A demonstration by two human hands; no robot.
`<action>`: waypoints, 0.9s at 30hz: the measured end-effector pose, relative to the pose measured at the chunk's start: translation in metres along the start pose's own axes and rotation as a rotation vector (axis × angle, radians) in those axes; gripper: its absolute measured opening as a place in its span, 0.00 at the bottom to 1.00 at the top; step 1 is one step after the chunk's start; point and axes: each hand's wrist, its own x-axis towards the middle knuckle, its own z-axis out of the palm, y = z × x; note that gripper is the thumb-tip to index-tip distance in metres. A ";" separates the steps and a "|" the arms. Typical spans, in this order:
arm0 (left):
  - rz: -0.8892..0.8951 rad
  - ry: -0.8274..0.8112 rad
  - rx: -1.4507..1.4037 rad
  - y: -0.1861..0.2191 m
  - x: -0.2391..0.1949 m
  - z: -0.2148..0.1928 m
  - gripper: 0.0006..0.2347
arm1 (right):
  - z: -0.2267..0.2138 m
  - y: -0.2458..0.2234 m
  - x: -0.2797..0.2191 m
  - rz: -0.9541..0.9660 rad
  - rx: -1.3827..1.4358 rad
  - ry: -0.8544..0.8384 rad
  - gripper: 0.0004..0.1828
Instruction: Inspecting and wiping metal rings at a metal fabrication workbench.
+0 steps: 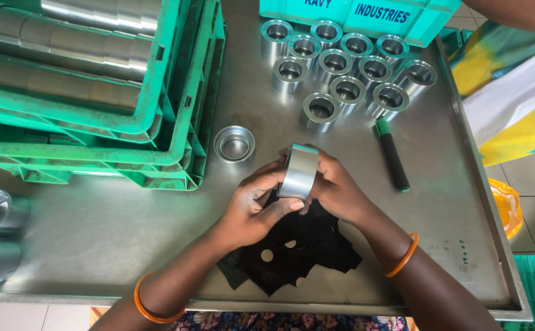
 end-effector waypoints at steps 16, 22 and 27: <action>-0.040 0.001 -0.037 0.001 0.002 0.000 0.13 | 0.007 0.001 -0.005 -0.225 -0.304 0.088 0.27; -0.148 -0.004 -0.166 -0.005 0.004 -0.006 0.12 | 0.010 0.000 -0.006 -0.001 -0.059 0.044 0.28; -0.293 0.091 -0.170 -0.033 0.008 -0.018 0.11 | 0.015 -0.004 -0.001 -0.199 -0.448 0.144 0.28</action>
